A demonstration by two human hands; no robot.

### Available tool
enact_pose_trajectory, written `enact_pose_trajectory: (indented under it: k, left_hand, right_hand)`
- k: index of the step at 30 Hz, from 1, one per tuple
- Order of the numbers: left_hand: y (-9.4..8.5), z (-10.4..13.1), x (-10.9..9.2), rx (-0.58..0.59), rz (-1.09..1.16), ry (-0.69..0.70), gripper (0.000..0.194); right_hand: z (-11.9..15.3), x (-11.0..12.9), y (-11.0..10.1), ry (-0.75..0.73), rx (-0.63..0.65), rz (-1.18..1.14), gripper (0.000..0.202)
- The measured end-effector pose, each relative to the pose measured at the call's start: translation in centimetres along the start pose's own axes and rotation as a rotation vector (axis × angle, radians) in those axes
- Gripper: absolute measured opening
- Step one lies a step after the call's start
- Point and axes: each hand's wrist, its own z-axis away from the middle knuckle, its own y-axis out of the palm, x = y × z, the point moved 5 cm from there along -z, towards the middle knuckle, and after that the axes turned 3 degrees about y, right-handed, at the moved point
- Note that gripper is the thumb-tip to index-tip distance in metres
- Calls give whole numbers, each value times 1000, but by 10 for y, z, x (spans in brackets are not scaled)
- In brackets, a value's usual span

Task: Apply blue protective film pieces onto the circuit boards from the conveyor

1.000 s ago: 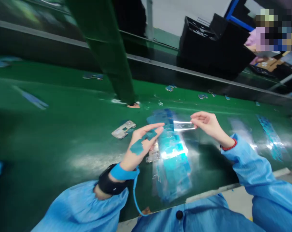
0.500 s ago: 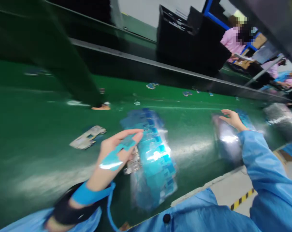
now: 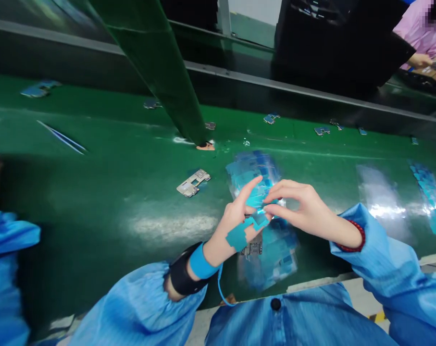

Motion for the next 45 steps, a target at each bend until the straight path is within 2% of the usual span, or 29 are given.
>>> enact_pose_trajectory:
  k: [4,7,11,13,15,18,20,22,25,29,32,35,37,41,45]
  left_hand:
    - [0,0,1,13,-18,39,86]
    - [1,-1,-1,44,-43,75,81]
    - [3,-1,-3,65,-118,167,39]
    - [3,-1,-4,62,-129,177,28]
    - [2,-1,-3,53,-103,156,37]
    - [1,-1,0,55,-57,118,67]
    - [0,-1,2,47,-55,101,78]
    - [0,-2,5,47,-58,86,76]
    - [1,-3,7,63,-64,90,57]
    - [-2,-4,7,-10,-80,69,41]
    - [-9,-7,9,-129,-5,-42,21]
    - [-12,-11,10,-175,70,-116,29]
    - [-11,-12,10,-158,176,-157,34]
    - [-6,-9,9,-131,486,-253,40]
    - [-5,-4,6,-131,502,-265,41]
  right_hand:
    - [-7,-12,7,179,144,-146,13]
    - [-8,-12,11,215,196,-225,15]
    - [-10,-7,10,208,191,-225,14]
    - [-10,-6,8,217,187,-211,13]
    - [-11,-6,8,213,203,-180,15]
    - [-13,-6,10,188,256,-143,16]
    - [-15,-5,12,179,286,-157,13]
    - [-16,-5,13,172,298,-176,11]
    - [-16,-2,13,141,288,-152,15]
    - [-10,8,8,26,200,3,13]
    - [2,23,-4,-166,36,97,12]
    - [19,30,-17,-295,-135,192,15]
    - [29,24,-24,-272,-219,209,18]
    - [39,-1,-33,-126,-353,146,24]
    - [40,-17,-34,-15,-397,108,20]
